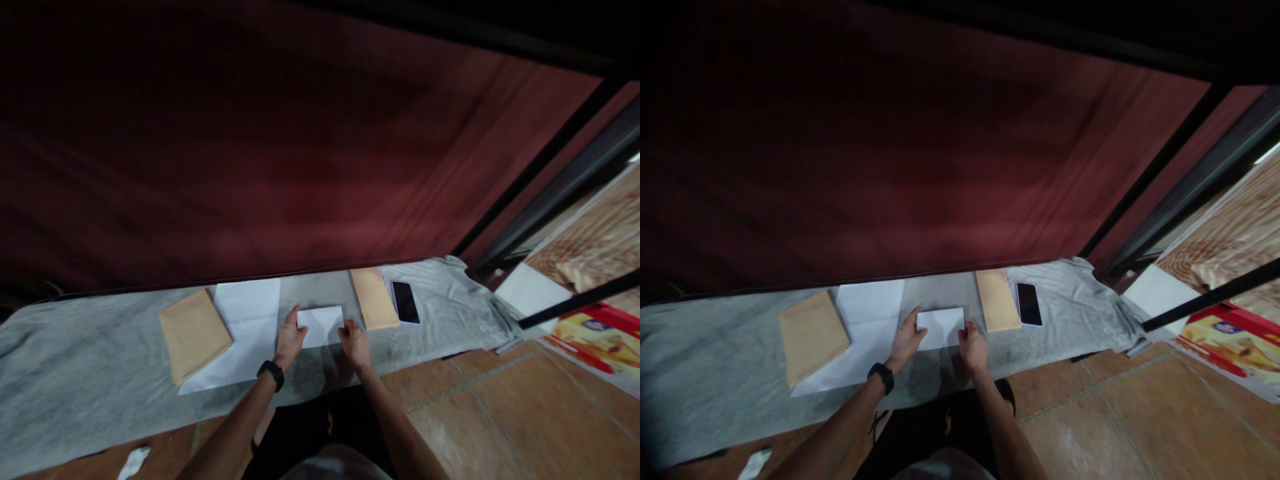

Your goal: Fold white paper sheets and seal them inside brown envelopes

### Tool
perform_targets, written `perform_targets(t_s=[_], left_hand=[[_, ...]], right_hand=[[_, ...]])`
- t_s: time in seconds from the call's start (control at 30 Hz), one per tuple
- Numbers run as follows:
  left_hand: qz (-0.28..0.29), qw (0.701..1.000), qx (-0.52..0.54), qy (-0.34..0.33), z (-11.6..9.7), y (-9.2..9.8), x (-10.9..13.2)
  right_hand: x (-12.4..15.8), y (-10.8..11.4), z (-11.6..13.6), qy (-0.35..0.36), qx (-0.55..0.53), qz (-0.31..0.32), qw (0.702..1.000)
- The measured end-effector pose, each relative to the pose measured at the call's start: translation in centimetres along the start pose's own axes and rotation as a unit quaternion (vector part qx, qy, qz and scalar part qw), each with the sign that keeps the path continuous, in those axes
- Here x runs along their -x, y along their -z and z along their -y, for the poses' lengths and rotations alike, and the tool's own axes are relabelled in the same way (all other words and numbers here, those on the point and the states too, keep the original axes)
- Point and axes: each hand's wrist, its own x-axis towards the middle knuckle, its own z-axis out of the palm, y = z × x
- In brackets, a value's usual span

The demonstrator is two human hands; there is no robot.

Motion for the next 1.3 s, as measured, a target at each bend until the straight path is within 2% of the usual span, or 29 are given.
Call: perform_targets(t_s=[0.13,0.23,0.27,0.4,0.53,0.73,0.9,1.03,1.2,1.3], left_hand=[[-0.011,0.992,-0.122,-0.011,-0.3,-0.5,0.9],[-0.020,0.972,-0.222,-0.070,-0.8,-1.8,1.8],[-0.010,0.965,-0.245,-0.093,-1.1,-2.5,2.0],[0.088,0.945,-0.256,-0.185,-2.3,-5.5,2.2],[0.112,0.938,-0.250,-0.213,-2.9,-6.8,1.9],[0.109,0.926,-0.269,-0.243,-1.9,-6.3,1.8],[0.093,0.917,-0.292,-0.256,-0.6,-5.4,2.7],[0.083,0.917,-0.309,-0.240,0.5,-3.7,4.1],[0.060,0.919,-0.322,-0.217,1.4,-2.1,6.2],[0.030,0.924,-0.326,-0.200,1.8,-2.1,6.8]], right_hand=[[-0.2,-0.4,0.0,0.017,0.072,0.004,0.997],[-0.3,-0.6,-0.2,0.030,0.108,0.005,0.994],[-0.3,-0.7,-0.3,0.034,0.116,0.004,0.993],[-0.4,-0.6,-0.5,0.055,0.138,0.001,0.989],[-0.4,-0.4,-0.7,0.078,0.145,-0.002,0.986],[0.2,-0.9,-1.1,0.107,0.153,-0.007,0.982],[0.8,-1.6,-1.2,0.145,0.197,-0.033,0.969],[0.9,-1.7,-1.2,0.186,0.259,-0.054,0.946],[0.7,-2.4,-1.2,0.307,0.254,-0.021,0.917],[0.4,-3.3,-1.4,0.313,0.265,-0.023,0.912]])
